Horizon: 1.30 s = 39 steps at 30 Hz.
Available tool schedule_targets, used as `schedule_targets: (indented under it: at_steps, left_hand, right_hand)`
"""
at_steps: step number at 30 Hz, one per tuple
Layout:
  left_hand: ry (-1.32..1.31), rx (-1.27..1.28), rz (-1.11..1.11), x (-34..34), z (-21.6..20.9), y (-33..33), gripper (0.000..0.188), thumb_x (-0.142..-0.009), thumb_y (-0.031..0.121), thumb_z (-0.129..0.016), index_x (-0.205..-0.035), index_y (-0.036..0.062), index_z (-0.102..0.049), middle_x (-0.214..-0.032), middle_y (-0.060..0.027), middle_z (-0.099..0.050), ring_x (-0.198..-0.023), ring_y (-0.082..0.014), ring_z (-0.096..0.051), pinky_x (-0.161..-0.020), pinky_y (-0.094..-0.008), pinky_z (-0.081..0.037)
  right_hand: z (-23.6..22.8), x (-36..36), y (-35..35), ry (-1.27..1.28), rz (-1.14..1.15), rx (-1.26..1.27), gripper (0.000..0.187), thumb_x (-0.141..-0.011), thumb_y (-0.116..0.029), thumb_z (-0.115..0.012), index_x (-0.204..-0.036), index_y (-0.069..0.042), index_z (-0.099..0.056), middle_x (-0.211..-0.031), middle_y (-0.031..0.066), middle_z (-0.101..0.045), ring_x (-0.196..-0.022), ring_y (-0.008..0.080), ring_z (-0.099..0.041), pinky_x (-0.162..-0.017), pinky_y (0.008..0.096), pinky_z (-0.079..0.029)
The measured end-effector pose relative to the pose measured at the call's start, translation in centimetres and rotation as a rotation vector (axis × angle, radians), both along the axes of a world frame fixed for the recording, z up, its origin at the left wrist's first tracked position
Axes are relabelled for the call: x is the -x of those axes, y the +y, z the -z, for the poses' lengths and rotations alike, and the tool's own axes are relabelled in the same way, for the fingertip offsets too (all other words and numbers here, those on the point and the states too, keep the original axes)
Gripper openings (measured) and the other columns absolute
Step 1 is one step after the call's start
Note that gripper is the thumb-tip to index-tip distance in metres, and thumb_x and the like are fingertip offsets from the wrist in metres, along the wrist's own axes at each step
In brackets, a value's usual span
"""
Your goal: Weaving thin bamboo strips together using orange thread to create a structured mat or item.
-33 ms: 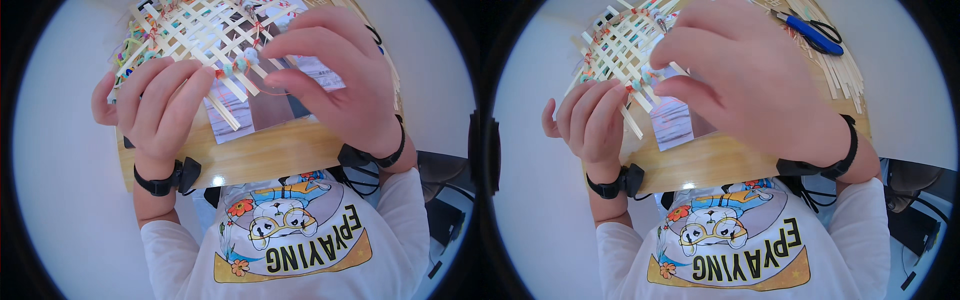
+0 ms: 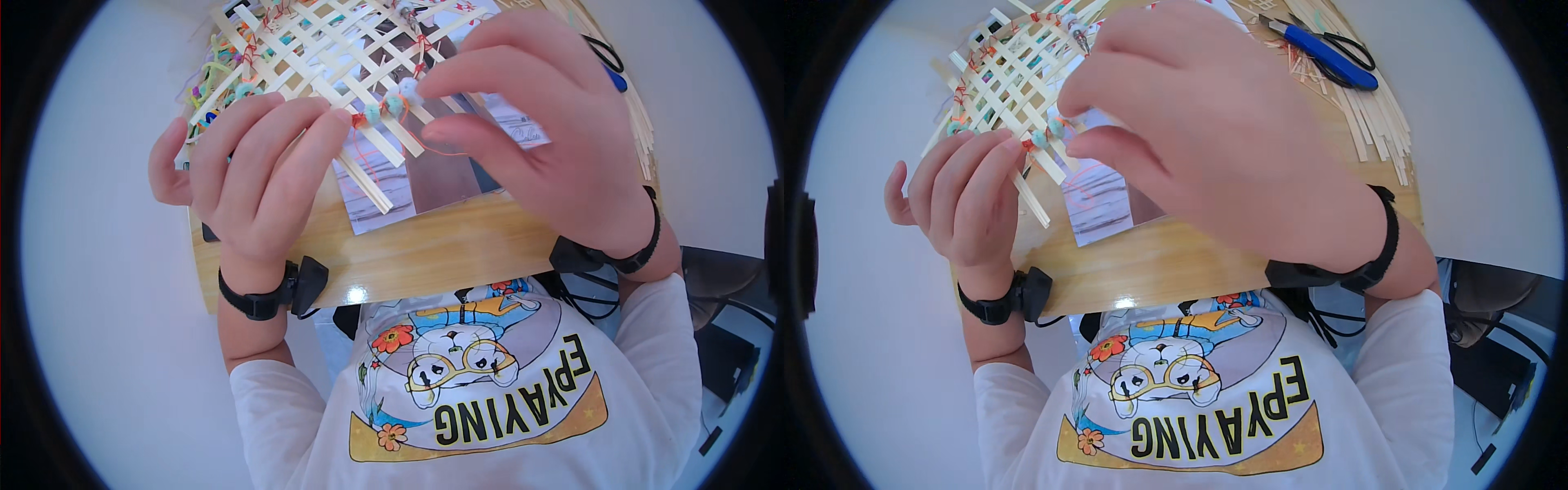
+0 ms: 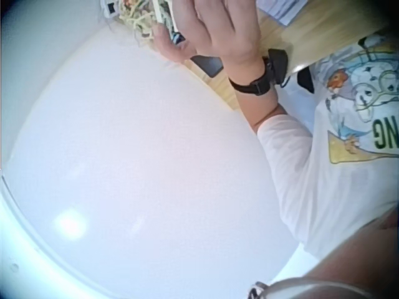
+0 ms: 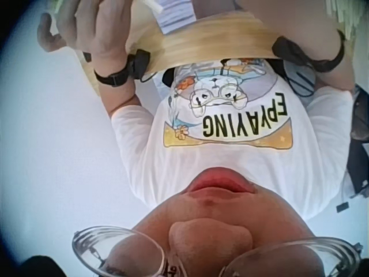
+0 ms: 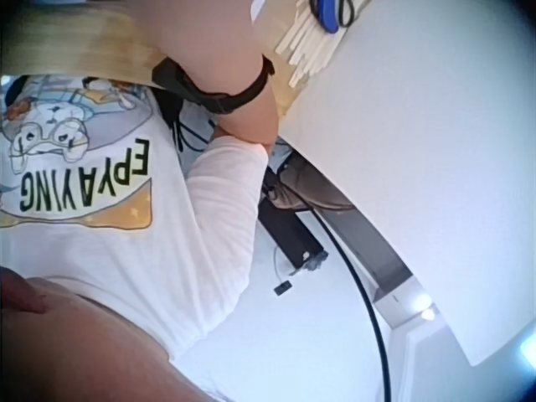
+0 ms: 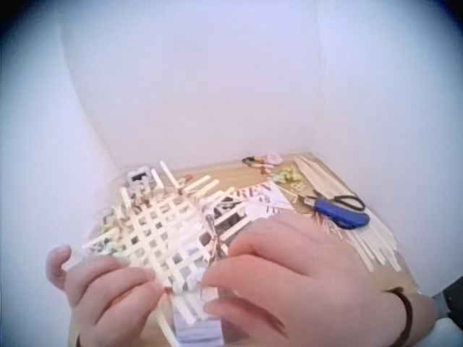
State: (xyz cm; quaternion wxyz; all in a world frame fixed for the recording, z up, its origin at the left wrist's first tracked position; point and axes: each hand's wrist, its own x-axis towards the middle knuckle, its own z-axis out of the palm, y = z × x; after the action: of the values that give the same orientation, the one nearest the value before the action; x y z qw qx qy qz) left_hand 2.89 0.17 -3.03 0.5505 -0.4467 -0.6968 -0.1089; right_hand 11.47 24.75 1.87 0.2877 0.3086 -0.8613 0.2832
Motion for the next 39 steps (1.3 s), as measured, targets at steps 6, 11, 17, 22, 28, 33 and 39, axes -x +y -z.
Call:
schedule_targets:
  at_steps: [6,11,17,22,28,33,39]
  left_hand:
    - [-0.007,0.01,0.041,0.1,0.2,0.3,0.02,-0.076,0.017,-0.072,-0.092,0.0284,-0.071,-0.085,0.0134,-0.067,-0.083,-0.0078,-0.062,-0.105,-0.0366,-0.027]
    - [0.001,0.009,0.061,0.2,0.3,0.4,0.021,-0.075,0.016,-0.071,-0.091,0.0285,-0.07,-0.083,0.0132,-0.066,-0.08,-0.0078,-0.062,-0.105,-0.0363,-0.027]
    - [-0.02,0.011,0.086,0.3,0.5,0.7,0.022,-0.073,0.016,-0.071,-0.09,0.0288,-0.07,-0.083,0.0128,-0.066,-0.081,-0.008,-0.062,-0.104,-0.0364,-0.027]
    - [-0.047,0.006,0.1,0.2,0.6,0.5,0.02,-0.074,0.017,-0.071,-0.09,0.0285,-0.069,-0.085,0.0122,-0.067,-0.083,-0.0082,-0.062,-0.105,-0.036,-0.027]
    - [-0.045,0.007,0.098,0.4,0.6,0.4,0.019,-0.075,0.019,-0.072,-0.091,0.0285,-0.069,-0.084,0.0123,-0.067,-0.085,-0.0082,-0.062,-0.105,-0.0355,-0.028]
    - [-0.043,0.0,0.095,0.0,0.3,0.3,0.02,-0.075,0.019,-0.072,-0.091,0.0291,-0.069,-0.084,0.0124,-0.067,-0.085,-0.0084,-0.062,-0.105,-0.0354,-0.028]
    - [-0.044,0.018,0.084,0.3,0.5,0.4,0.019,-0.076,0.019,-0.071,-0.091,0.0293,-0.068,-0.085,0.0123,-0.067,-0.086,-0.0087,-0.062,-0.104,-0.0356,-0.028]
  right_hand:
    - [0.2,0.4,-1.6,0.02,0.04,-0.067,0.013,-0.094,-0.011,-0.063,-0.101,0.0,-0.064,-0.092,0.0046,-0.064,-0.079,0.0094,-0.056,-0.066,0.0215,-0.042]
    - [0.3,0.8,-1.9,0.022,0.06,-0.081,0.013,-0.094,-0.011,-0.063,-0.101,0.0,-0.063,-0.091,0.0047,-0.064,-0.078,0.0092,-0.056,-0.065,0.0212,-0.042]
    - [0.4,1.4,-1.9,0.023,0.072,-0.083,0.012,-0.094,-0.011,-0.063,-0.101,0.0,-0.063,-0.09,0.0049,-0.064,-0.076,0.0089,-0.056,-0.065,0.0208,-0.042]
    - [0.1,1.5,-1.8,0.025,0.082,-0.094,0.012,-0.094,-0.01,-0.063,-0.101,0.0,-0.062,-0.089,0.005,-0.064,-0.075,0.0086,-0.056,-0.064,0.0206,-0.042]
    - [-0.1,1.4,-1.7,0.018,0.089,-0.102,0.011,-0.094,-0.01,-0.063,-0.101,0.0,-0.061,-0.088,0.0051,-0.064,-0.074,0.0084,-0.056,-0.063,0.0202,-0.042]
    - [0.1,1.5,-1.8,0.014,0.09,-0.11,0.011,-0.094,-0.009,-0.063,-0.101,0.0,-0.061,-0.087,0.0052,-0.064,-0.073,0.0081,-0.056,-0.063,0.0199,-0.042]
    - [0.4,1.6,-2.1,0.029,0.098,-0.104,0.011,-0.094,-0.009,-0.063,-0.101,0.0,-0.06,-0.086,0.0054,-0.064,-0.072,0.0079,-0.056,-0.062,0.0196,-0.042]
